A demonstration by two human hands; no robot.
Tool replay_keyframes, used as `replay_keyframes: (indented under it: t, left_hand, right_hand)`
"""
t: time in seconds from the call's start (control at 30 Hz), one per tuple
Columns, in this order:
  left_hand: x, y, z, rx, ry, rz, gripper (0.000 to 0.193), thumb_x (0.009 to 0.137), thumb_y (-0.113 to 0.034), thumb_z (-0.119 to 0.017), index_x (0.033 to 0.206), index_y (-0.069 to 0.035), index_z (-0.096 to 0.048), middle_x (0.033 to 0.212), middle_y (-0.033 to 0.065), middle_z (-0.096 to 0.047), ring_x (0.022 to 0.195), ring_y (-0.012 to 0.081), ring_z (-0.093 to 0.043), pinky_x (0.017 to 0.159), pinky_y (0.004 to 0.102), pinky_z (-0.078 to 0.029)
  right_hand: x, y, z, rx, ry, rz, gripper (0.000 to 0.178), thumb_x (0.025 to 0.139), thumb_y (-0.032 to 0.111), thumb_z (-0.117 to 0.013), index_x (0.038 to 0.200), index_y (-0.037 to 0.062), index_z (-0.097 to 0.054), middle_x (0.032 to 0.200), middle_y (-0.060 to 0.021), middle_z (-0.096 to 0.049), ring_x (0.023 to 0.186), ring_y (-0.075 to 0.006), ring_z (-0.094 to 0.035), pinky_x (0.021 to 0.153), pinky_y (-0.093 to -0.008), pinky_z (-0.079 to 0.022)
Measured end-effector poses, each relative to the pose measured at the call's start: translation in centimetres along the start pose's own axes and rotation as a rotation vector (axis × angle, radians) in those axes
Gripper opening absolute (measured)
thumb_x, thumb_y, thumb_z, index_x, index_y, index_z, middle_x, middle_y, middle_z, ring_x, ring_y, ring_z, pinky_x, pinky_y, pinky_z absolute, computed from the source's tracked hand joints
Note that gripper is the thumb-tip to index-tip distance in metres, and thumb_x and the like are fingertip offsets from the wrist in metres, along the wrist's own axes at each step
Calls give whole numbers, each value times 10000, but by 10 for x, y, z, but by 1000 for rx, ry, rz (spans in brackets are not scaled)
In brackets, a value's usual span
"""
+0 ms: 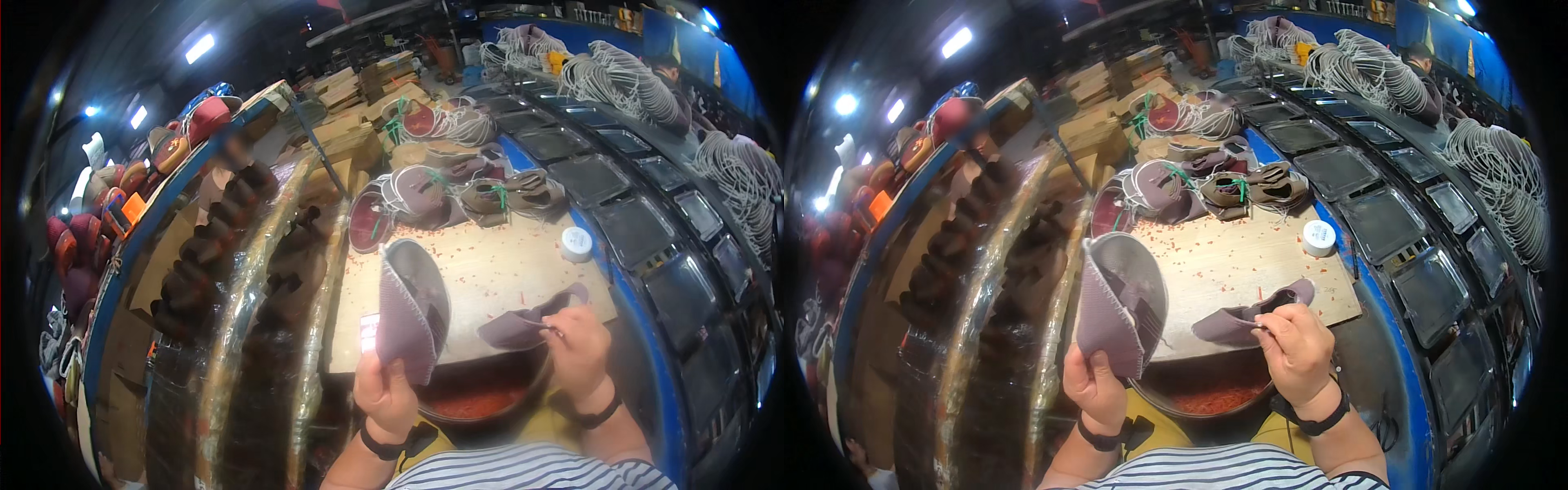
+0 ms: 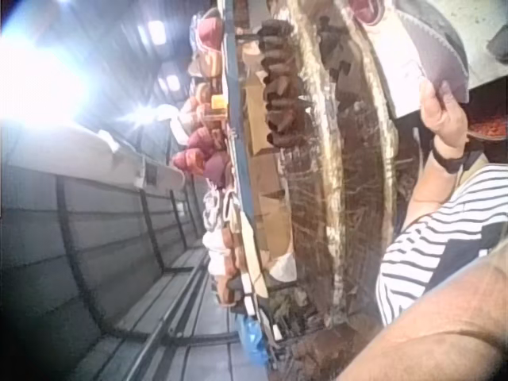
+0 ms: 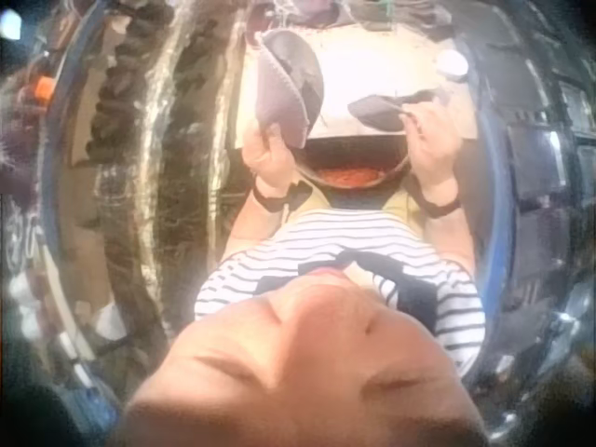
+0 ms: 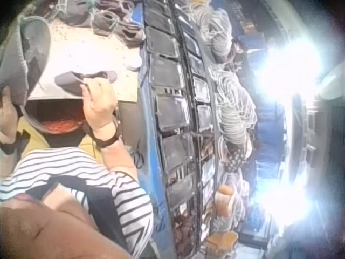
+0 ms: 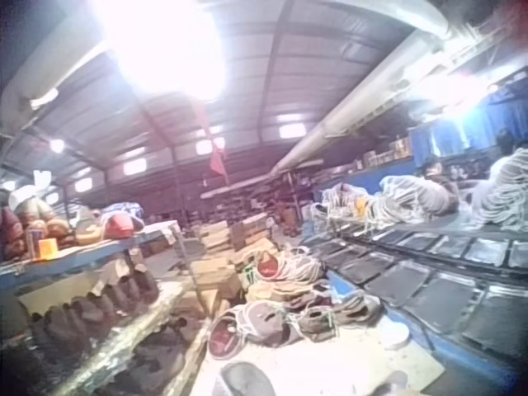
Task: The person is using scissors to trim excess material from shoe uppers on an assembly line.
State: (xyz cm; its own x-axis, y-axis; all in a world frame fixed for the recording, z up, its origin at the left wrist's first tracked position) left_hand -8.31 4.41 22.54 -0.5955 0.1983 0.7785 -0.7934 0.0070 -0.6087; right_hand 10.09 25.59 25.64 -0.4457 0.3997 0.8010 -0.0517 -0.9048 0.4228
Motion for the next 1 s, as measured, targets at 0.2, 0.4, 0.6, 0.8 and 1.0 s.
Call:
replay_keyframes:
  t: [0.2, 0.4, 0.6, 0.8, 1.0]
  left_hand:
    - [-17, 0, -23, -304, 354, 199, 235, 912, -40, -585, 1136, 25, -608, 1017, 153, -661, 890, 240, -648, 809, 314, -500]
    - [-42, -16, -76, -471, 917, 288, 274, 965, -116, -519, 1194, 21, -586, 1130, 156, -650, 1024, 249, -627, 906, 315, -467]
    - [-70, -1, -89, -477, 1144, 596, 300, 986, -136, -510, 1232, 27, -564, 1177, 109, -623, 1062, 180, -593, 926, 298, -460]
    - [-77, -6, -92, -590, 978, 677, 305, 950, -50, -570, 1235, 52, -542, 1100, 79, -635, 1040, 124, -582, 911, 276, -480]
    - [-58, 14, -75, -570, 651, 786, 315, 925, 0, -594, 1233, 45, -541, 1099, 70, -643, 1010, 126, -592, 881, 264, -488]
  right_hand:
    - [-7, 16, -22, -46, 364, 22, 110, 749, 117, -729, 838, 101, -667, 814, -56, -621, 685, -245, -612, 584, -339, -482]
    - [-34, 19, -46, 33, 609, 85, 136, 653, 103, -693, 780, 84, -647, 694, -124, -625, 609, -331, -624, 559, -419, -498]
    - [-35, 26, -46, 124, 667, 64, 141, 654, 104, -686, 786, 67, -652, 685, -128, -626, 624, -343, -629, 588, -422, -509]
    - [-32, 25, -49, 244, 623, 0, 199, 707, 39, -658, 906, 24, -646, 874, -167, -636, 796, -341, -637, 642, -397, -516]
    - [-17, 15, -26, 286, 244, -164, 209, 819, 14, -653, 1026, -9, -638, 926, -149, -621, 729, -262, -628, 644, -316, -517]
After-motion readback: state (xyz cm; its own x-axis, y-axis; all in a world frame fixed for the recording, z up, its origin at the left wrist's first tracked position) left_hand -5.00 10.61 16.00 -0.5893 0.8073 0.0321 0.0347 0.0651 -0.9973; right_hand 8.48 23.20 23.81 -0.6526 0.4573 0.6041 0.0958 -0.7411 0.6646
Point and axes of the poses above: each hand's wrist, its own x-axis towards the middle knuckle, its own z-axis out of the back of the hand, y = z × x, the point moved 8 cm from there along x, towards the middle knuckle
